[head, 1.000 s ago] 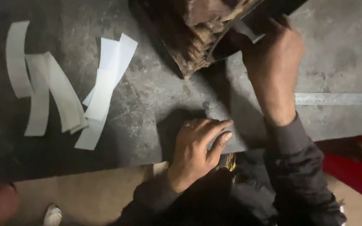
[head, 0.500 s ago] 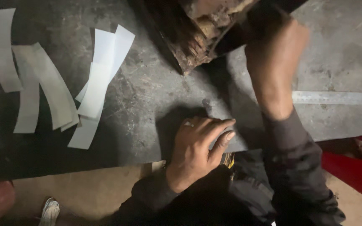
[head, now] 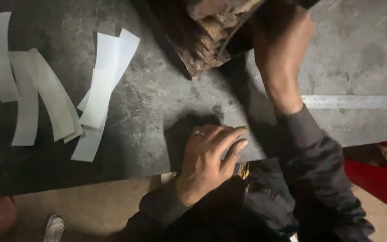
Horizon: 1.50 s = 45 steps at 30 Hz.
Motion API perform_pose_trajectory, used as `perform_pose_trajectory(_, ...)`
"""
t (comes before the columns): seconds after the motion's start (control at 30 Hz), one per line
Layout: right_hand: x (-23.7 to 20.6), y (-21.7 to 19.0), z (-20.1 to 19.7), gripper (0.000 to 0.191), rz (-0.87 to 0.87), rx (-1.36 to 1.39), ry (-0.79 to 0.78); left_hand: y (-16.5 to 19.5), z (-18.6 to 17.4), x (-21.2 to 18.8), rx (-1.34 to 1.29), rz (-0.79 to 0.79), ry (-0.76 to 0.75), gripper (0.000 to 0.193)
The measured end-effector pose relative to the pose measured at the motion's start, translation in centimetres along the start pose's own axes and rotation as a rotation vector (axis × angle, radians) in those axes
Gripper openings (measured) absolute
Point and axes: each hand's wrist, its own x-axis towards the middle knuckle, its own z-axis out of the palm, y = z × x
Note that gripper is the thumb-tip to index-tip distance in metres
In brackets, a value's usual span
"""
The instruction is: The person cuts a white sheet into narrow strips using scissors, then folds each strip and inserts it into the slots of a large rusty gear-like component on the table. The process is repeated for several strips.
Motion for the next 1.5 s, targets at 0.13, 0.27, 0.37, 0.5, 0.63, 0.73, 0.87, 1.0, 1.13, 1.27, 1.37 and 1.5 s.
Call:
perform_pose_trajectory(0.13,-0.6,0.3,-0.4,0.015,-0.132,0.108,0.059,0.1,-0.1,0.1,-0.039,0.005,0.018,0.025)
perform_pose_trajectory(0.27,-0.7,1.6,-0.3,0.012,0.069,0.245,-0.011,0.1,0.0,0.0,-0.031,-0.002,0.019,0.025)
perform_pose_trajectory(0.37,-0.3,2.5,0.9,0.013,0.166,0.354,-0.016,-0.1,0.2,0.0,-0.033,0.008,0.007,0.025)
perform_pose_trajectory(0.5,-0.4,2.8,1.5,0.014,0.286,0.376,-0.034,-0.4,0.6,-0.2,-0.024,-0.006,0.008,0.028)
perform_pose_trajectory(0.63,-1.3,1.9,1.4,0.024,0.218,0.445,0.027,-0.5,0.7,-0.3,-0.018,0.005,0.006,0.029)
perform_pose_trajectory(0.73,-1.8,1.3,1.5,0.019,0.111,0.230,0.040,-0.4,0.7,-0.4,-0.013,-0.007,-0.004,0.029)
perform_pose_trajectory(0.87,-2.3,0.7,2.0,0.024,0.128,0.167,0.069,-0.3,0.6,-0.2,-0.012,-0.001,-0.009,0.029)
perform_pose_trajectory(1.0,-2.6,1.0,2.5,0.014,0.091,0.082,0.089,-0.4,0.7,-0.2,-0.040,-0.010,-0.028,0.030)
perform_pose_trajectory(1.13,-2.8,2.0,2.9,0.021,0.049,0.015,0.103,-0.8,1.0,-0.4,0.001,0.005,-0.003,0.030)
perform_pose_trajectory(1.27,-2.7,1.9,3.2,0.028,0.002,0.005,0.080,-0.9,1.4,-0.5,0.009,0.002,-0.008,0.031)
perform_pose_trajectory(1.37,-2.2,0.4,2.1,0.028,0.016,0.044,0.092,-0.7,1.3,-0.4,0.010,-0.017,0.013,0.031)
perform_pose_trajectory(1.5,-0.4,-1.4,-1.8,0.029,0.072,0.250,0.029,-0.5,0.6,-0.1,0.002,0.008,0.002,0.030)
